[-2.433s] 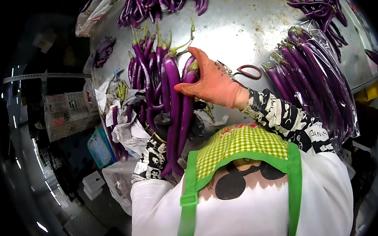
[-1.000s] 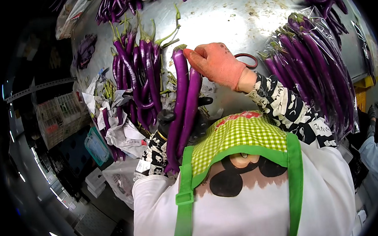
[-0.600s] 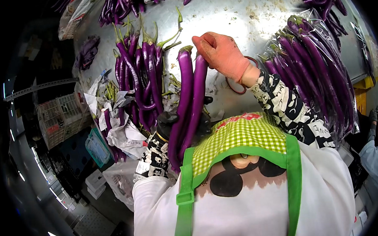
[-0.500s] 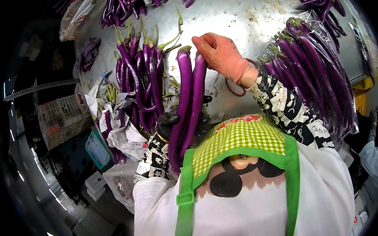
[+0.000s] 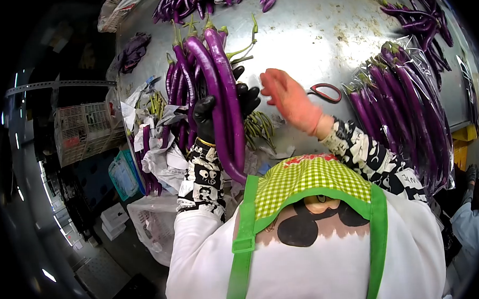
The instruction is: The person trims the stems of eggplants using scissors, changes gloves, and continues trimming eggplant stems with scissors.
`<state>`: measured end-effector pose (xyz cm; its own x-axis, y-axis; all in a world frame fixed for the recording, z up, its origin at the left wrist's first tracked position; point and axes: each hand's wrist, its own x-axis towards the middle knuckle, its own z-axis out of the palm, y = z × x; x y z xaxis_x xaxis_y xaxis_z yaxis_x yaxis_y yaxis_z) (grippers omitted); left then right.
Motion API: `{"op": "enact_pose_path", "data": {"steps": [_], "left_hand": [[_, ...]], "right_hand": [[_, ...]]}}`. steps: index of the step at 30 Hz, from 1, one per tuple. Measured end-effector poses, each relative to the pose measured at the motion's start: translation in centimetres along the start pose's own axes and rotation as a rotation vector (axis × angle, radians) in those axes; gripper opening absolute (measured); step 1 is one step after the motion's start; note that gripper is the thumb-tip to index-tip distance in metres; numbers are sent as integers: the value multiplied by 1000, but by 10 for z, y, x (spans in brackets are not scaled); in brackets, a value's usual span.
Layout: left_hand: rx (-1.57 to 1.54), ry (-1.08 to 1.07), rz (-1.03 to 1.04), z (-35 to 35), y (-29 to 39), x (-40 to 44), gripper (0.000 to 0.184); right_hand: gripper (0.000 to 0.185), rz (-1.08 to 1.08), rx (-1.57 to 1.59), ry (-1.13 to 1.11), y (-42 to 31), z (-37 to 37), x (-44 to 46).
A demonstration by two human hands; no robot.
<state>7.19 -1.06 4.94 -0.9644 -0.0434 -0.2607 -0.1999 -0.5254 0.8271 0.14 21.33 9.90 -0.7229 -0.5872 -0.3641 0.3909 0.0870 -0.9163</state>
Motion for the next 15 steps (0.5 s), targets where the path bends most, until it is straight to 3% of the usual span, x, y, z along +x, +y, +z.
{"op": "enact_pose_path", "data": {"steps": [2, 3, 5, 8, 11, 12, 13, 14, 15], "left_hand": [[-18, 9, 27, -1, 4, 10, 46], [-22, 6, 37, -1, 5, 14, 46], [-24, 8, 52, -1, 4, 23, 46], [8, 3, 62, -1, 9, 29, 45], [72, -5, 74, -1, 15, 31, 45], [109, -15, 79, 1, 17, 34, 45], [146, -28, 92, 4, 21, 38, 45], [175, -42, 105, 6, 21, 40, 45], [197, -57, 112, 8, 22, 41, 45]], "right_hand": [[66, -3, -56, -78, -1, 16, -8], [68, 46, -19, -224, -9, 22, -11], [70, 34, 139, -227, -2, 32, -19], [76, 192, 340, -229, -11, 33, -14], [80, 93, 366, -377, 19, 35, -11], [77, 196, 350, -356, 3, 46, -17], [77, 246, 393, -481, -11, 54, -17], [73, -64, 224, -272, 4, 71, -12], [70, 45, 279, -268, -2, 70, -13]]}}
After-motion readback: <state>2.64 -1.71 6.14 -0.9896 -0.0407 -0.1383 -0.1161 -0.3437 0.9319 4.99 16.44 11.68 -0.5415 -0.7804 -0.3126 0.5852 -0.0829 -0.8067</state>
